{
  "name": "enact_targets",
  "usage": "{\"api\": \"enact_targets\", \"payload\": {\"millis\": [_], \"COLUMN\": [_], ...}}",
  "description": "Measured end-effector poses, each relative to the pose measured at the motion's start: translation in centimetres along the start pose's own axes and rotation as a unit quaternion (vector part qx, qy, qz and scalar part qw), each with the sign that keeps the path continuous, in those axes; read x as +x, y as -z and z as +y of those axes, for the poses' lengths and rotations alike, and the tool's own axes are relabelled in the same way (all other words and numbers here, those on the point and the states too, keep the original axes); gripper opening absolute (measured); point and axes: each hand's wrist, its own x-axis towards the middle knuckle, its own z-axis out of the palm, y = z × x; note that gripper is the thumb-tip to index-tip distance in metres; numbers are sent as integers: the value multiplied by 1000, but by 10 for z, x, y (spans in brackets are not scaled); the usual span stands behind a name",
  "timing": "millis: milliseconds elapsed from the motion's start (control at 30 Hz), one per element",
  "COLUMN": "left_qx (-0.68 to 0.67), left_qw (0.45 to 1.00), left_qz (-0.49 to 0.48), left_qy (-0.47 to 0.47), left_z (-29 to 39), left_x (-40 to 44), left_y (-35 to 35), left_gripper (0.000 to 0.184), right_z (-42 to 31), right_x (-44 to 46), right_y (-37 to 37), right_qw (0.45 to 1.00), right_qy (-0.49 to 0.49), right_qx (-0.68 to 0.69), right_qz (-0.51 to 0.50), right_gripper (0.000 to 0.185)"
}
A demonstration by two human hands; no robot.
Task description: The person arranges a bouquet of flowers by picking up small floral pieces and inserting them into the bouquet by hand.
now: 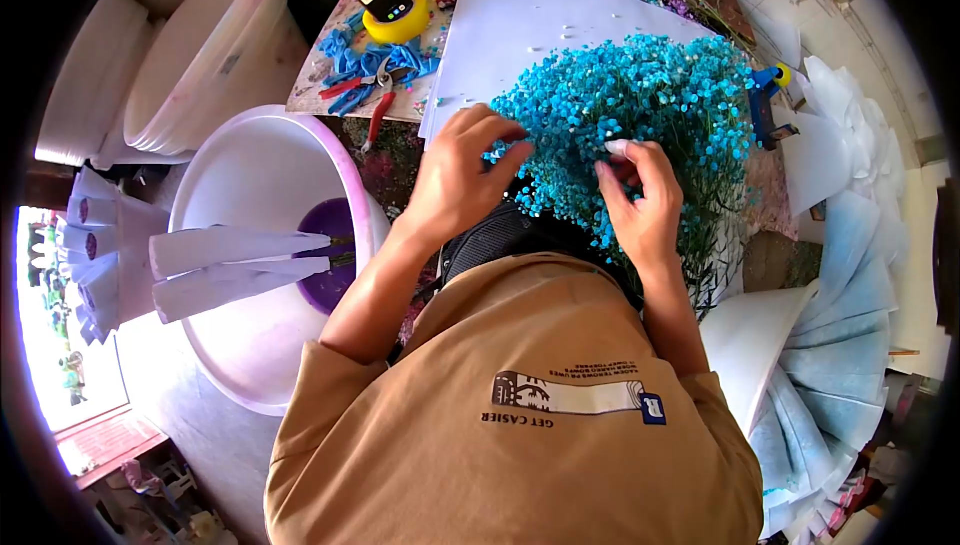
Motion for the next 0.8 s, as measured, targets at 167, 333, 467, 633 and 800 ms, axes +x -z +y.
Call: {"api": "enact_targets", "payload": {"millis": [167,333,467,633,800], "left_qx": [-8,-127,-454,-320,-30], "left_qw": [1000,989,860,918,998], "left_qz": [-5,43,46,-46,3], "left_qy": [3,58,226,231,48], "left_z": [-3,7,-5,15,22], "left_x": [13,11,13,20,28], "left_y": [-36,-26,-21,-22,-44], "left_gripper": [18,9,9,24,17], "right_z": [-3,7,11,10,7], "right_x": [-2,-5,-7,-8,-9], "right_y": [-1,-7,-9,-4,-4], "right_qw": [1000,999,997,995,993], "right_qy": [-23,-44,-65,-76,-77], "right_qx": [4,16,48,63,89], "right_qz": [12,19,20,19,16], "right_gripper": [36,42,42,40,39]}}
